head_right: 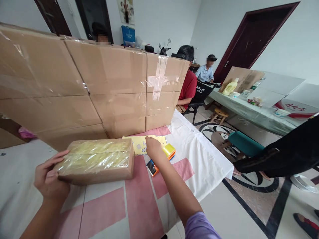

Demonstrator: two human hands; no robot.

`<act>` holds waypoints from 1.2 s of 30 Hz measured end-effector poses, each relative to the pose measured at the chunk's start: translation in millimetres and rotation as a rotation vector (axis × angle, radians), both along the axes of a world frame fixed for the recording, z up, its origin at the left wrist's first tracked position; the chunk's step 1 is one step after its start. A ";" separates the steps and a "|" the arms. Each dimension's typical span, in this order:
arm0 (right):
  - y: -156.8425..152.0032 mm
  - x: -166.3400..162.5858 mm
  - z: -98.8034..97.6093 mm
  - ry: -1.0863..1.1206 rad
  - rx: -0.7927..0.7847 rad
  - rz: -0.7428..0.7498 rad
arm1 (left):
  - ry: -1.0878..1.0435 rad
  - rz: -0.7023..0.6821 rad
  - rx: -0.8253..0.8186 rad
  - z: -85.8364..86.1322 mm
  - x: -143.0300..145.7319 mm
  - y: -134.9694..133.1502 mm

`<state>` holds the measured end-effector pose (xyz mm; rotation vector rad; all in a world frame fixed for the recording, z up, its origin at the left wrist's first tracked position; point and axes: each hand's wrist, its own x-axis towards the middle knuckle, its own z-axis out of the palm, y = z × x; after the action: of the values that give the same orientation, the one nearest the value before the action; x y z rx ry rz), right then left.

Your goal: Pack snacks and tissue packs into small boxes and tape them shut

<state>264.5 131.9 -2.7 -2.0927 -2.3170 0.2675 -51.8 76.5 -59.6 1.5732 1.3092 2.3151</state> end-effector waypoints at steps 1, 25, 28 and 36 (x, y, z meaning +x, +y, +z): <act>-3.3 1.1 1.0 0.054 0.029 0.013 | 0.009 0.004 0.025 -0.2 -0.9 0.9; -26.8 -26.1 -55.7 1.495 -0.054 0.087 | -0.022 0.024 -0.005 -4.7 -2.4 0.4; -27.8 -25.0 -52.9 1.466 -0.053 0.118 | -0.033 0.026 0.000 -4.1 -2.8 1.4; -30.8 -17.2 -41.6 1.281 -0.218 0.182 | -0.063 0.019 -0.019 -0.7 -1.9 1.6</act>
<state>247.3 101.1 -44.3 -1.0685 -1.6204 1.3882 -53.7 78.1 -60.3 1.4764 1.3342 2.3358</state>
